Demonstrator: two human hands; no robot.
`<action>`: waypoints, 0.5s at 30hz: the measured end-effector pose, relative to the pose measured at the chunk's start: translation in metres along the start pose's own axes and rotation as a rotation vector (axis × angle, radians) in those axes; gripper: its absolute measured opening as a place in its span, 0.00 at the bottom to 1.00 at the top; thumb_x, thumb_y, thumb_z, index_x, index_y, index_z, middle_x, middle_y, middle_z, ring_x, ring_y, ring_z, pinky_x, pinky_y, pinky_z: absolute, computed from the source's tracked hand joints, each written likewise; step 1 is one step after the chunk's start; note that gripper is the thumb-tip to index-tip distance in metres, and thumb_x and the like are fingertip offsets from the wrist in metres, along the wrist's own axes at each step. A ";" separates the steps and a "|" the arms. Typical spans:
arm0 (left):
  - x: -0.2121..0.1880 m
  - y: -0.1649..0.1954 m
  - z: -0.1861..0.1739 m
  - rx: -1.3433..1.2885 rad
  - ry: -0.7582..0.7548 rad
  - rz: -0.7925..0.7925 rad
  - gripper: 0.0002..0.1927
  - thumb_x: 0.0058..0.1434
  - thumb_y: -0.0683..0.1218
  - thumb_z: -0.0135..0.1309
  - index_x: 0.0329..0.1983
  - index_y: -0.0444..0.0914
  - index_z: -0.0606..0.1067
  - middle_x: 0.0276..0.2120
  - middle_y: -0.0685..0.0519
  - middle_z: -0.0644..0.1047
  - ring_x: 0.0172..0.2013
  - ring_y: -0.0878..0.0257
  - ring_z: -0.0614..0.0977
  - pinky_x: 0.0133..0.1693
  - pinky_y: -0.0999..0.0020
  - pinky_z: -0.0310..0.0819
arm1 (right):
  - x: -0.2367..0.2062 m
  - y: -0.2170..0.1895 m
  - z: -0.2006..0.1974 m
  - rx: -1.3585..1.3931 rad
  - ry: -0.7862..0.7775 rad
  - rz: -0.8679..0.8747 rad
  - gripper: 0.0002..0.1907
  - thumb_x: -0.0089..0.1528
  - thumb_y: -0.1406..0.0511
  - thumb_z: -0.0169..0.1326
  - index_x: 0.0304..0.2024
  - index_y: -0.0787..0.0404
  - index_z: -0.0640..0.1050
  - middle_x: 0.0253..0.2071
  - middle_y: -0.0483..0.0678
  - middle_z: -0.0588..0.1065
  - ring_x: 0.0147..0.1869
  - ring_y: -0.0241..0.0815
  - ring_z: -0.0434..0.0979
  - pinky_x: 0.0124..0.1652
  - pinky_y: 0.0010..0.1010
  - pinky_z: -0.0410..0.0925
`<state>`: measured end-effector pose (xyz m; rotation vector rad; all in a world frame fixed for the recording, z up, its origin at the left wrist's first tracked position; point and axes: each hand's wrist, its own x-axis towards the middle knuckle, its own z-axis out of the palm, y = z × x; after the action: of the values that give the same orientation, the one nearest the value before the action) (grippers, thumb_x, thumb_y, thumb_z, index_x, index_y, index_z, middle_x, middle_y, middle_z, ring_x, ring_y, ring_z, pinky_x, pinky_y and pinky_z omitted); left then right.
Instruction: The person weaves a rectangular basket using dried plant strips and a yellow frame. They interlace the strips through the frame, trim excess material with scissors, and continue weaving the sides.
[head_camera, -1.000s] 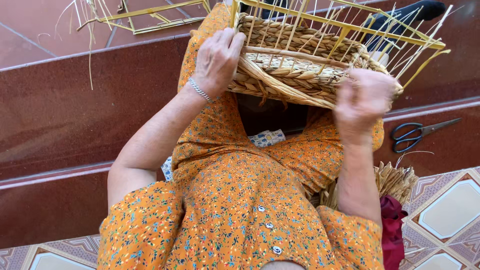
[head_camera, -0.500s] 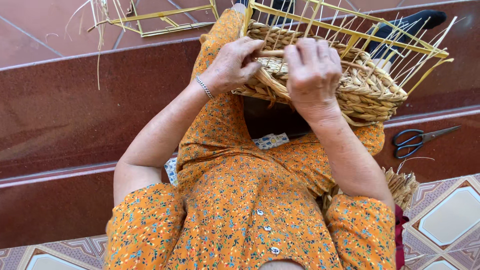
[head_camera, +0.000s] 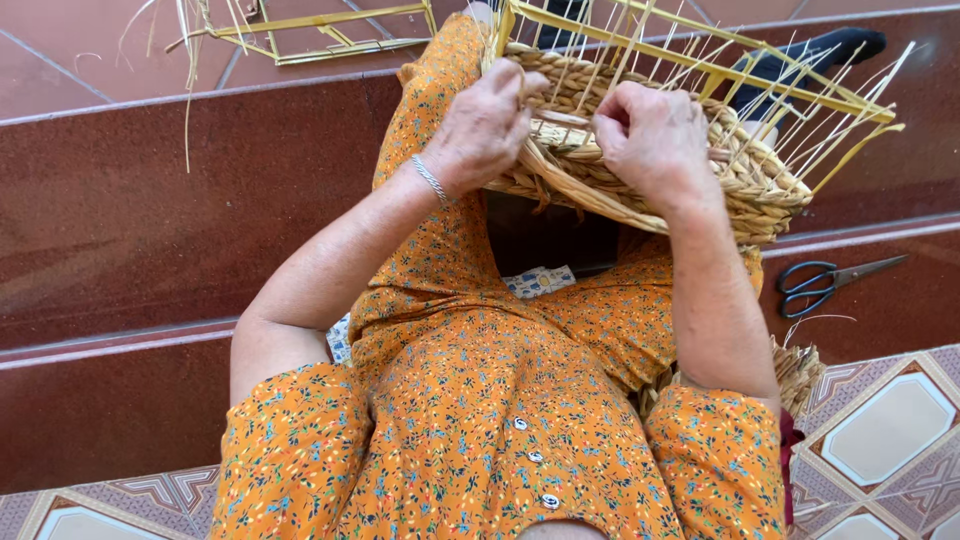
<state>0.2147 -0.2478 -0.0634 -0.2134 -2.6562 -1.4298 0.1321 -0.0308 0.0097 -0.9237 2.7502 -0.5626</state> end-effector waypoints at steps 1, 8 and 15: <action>0.001 -0.001 -0.003 -0.052 -0.003 -0.023 0.08 0.66 0.37 0.52 0.48 0.36 0.71 0.42 0.44 0.71 0.36 0.52 0.79 0.40 0.58 0.76 | -0.008 0.001 0.007 0.052 0.006 0.034 0.07 0.65 0.60 0.64 0.35 0.56 0.84 0.28 0.47 0.80 0.31 0.43 0.81 0.37 0.39 0.73; -0.007 -0.009 -0.026 0.028 -0.142 0.129 0.11 0.65 0.38 0.61 0.42 0.37 0.69 0.36 0.46 0.78 0.39 0.48 0.83 0.40 0.56 0.77 | -0.022 -0.010 0.049 0.035 0.166 0.063 0.20 0.62 0.53 0.69 0.28 0.58 0.76 0.24 0.47 0.77 0.25 0.47 0.78 0.29 0.40 0.69; 0.011 -0.005 -0.005 0.152 0.048 0.085 0.21 0.60 0.38 0.59 0.54 0.30 0.66 0.37 0.38 0.78 0.29 0.43 0.82 0.30 0.53 0.77 | -0.045 -0.026 0.052 0.064 0.122 0.081 0.16 0.66 0.58 0.67 0.31 0.58 0.76 0.30 0.48 0.77 0.33 0.48 0.78 0.35 0.40 0.69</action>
<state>0.2035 -0.2544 -0.0630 -0.2693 -2.6665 -1.1871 0.1963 -0.0374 -0.0247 -0.7844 2.8430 -0.7100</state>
